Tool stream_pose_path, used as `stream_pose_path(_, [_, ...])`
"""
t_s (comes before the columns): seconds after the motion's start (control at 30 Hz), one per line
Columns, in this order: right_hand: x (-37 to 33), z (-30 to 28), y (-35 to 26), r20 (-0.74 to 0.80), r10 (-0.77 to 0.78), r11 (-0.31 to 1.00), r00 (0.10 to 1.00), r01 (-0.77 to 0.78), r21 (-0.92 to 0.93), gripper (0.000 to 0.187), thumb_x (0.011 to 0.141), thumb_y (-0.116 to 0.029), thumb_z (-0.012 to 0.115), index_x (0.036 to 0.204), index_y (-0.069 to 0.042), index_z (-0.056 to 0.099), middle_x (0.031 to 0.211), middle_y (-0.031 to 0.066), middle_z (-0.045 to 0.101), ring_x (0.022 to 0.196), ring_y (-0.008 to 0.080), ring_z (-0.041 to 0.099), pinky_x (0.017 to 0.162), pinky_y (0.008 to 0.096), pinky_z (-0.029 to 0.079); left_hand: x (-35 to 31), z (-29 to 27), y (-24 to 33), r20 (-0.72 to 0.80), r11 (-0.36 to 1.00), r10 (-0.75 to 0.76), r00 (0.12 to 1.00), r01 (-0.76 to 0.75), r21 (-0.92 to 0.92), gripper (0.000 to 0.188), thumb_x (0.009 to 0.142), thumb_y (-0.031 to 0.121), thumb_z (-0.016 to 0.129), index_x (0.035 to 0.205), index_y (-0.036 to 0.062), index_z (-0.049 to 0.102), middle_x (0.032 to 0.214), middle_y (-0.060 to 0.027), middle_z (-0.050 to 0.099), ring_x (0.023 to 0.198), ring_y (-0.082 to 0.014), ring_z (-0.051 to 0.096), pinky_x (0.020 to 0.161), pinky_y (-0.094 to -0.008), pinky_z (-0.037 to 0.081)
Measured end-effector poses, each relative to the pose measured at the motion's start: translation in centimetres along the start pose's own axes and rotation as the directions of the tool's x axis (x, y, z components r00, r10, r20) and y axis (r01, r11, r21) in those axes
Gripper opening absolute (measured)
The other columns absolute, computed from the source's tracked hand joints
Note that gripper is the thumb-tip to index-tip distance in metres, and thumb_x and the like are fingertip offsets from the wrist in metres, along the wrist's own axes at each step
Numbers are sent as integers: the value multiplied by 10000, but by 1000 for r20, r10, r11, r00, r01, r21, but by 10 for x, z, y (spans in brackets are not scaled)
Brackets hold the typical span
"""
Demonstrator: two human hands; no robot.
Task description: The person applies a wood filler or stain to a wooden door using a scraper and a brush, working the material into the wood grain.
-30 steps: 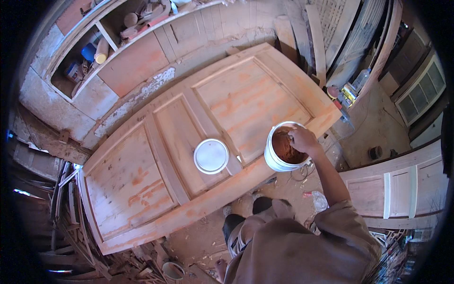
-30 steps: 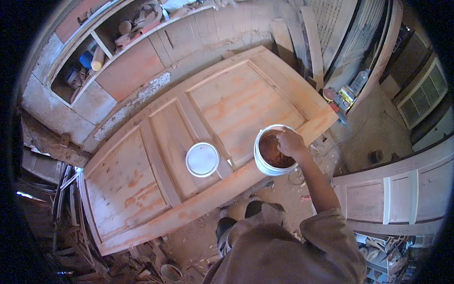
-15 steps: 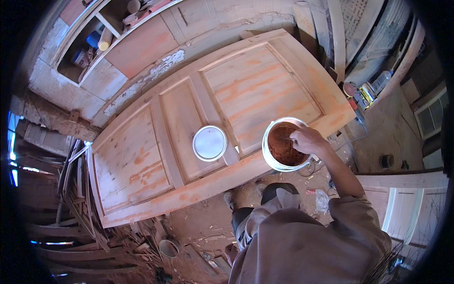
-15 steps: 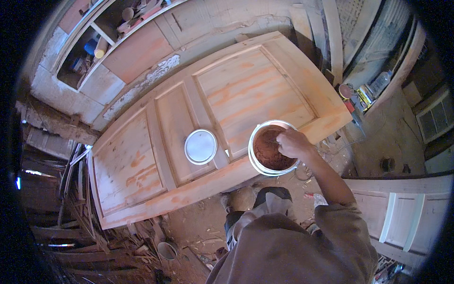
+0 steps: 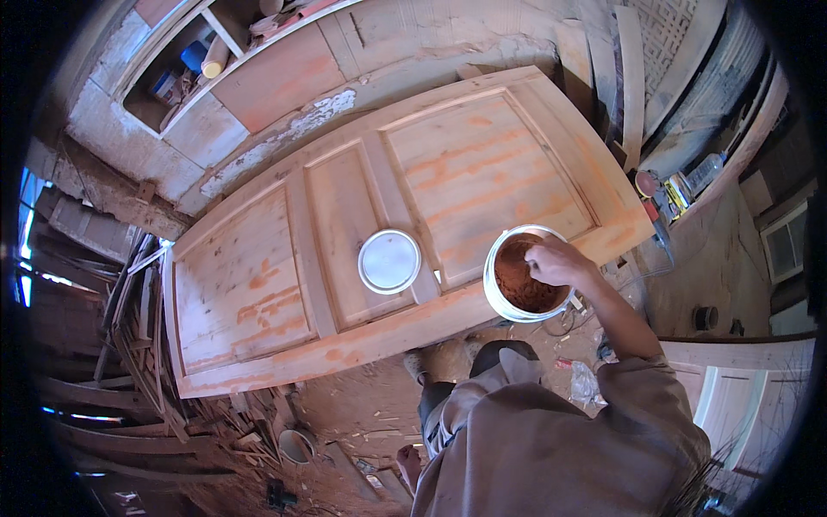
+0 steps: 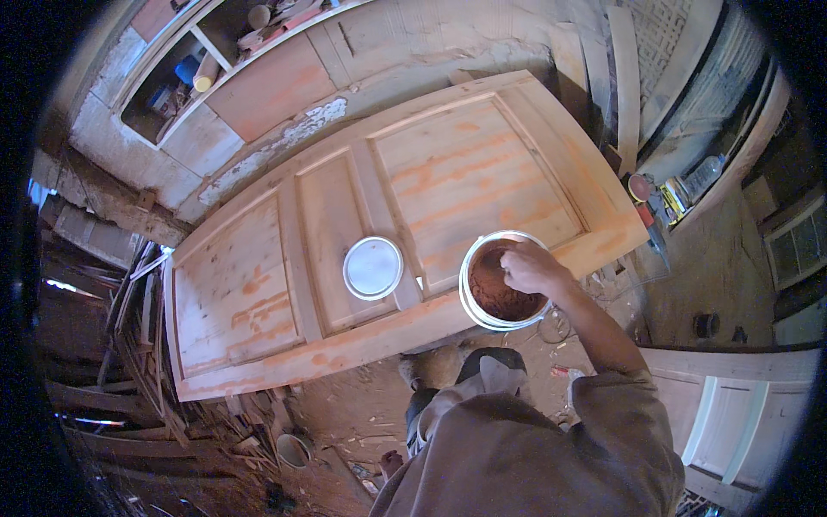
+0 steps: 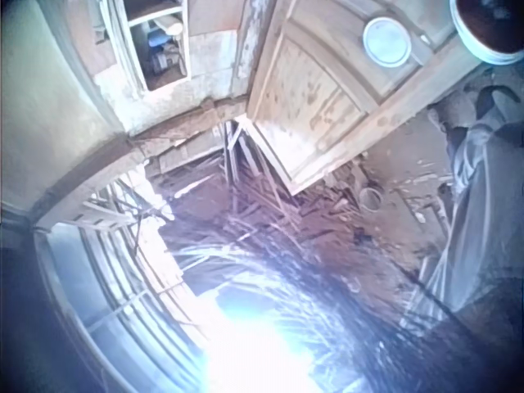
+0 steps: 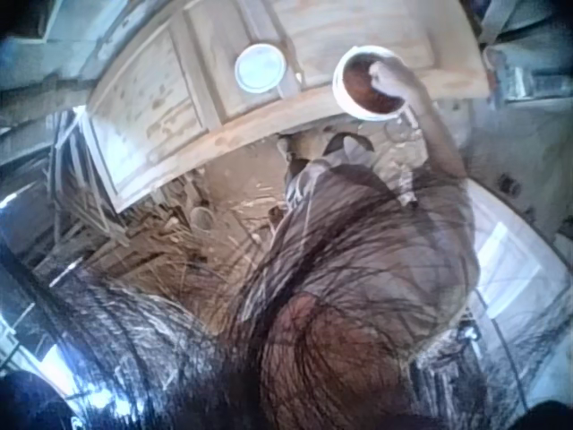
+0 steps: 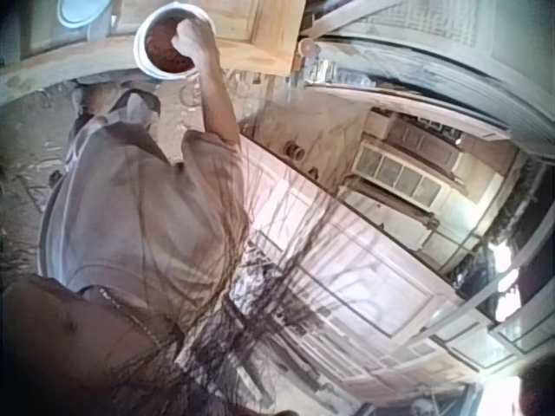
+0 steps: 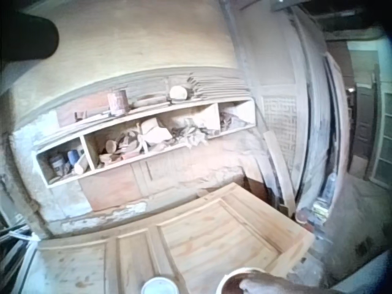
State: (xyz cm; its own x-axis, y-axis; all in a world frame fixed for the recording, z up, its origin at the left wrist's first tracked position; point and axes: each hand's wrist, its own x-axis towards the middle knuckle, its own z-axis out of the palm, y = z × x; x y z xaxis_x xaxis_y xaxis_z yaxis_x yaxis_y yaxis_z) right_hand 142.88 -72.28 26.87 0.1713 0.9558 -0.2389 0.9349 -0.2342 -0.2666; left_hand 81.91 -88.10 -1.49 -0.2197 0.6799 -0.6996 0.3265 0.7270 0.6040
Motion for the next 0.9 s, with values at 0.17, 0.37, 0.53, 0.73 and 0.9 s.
stream_pose_path(0.17, [-5,-28,4,25,53,995,998,-51,-83,148,695,-147,594,744,-35,676,817,207,660,788,370,645,749,460,512,-4,9,10,-20,999,-46,999,45,-29,222,796,131,594,981,9,585,712,-78,608,553,-104,531,491,-247,437])
stream_pose_path(0.37, [31,21,-5,25,125,983,992,-121,-138,160,683,-89,588,745,33,670,853,217,665,804,366,654,765,437,524,3,-6,23,36,994,-98,995,96,51,271,786,129,598,1016,-14,578,751,-94,622,595,-123,557,531,-248,453])
stream_pose_path(0.53, [10,1,8,6,-42,997,999,41,71,156,709,-158,613,780,-43,691,789,175,662,780,347,644,738,433,506,-1,-18,14,-8,998,68,998,-69,-14,348,770,147,626,1044,-64,582,799,-127,646,656,-165,598,600,-273,487])
stream_pose_path(0.73, [-25,-46,35,52,-70,953,996,51,299,228,763,-214,635,902,-46,705,839,155,681,762,306,661,709,396,508,0,-20,33,28,993,19,999,-22,112,404,763,122,628,1109,-67,540,766,-103,615,667,-153,580,609,-293,487])
stream_pose_path(0.9, [-69,-44,58,141,277,779,950,-308,546,297,905,-256,554,792,1,651,647,67,623,604,118,565,573,306,448,10,-10,30,87,992,73,993,-81,93,333,779,84,598,1082,-48,555,753,-94,611,643,-159,582,601,-286,489])
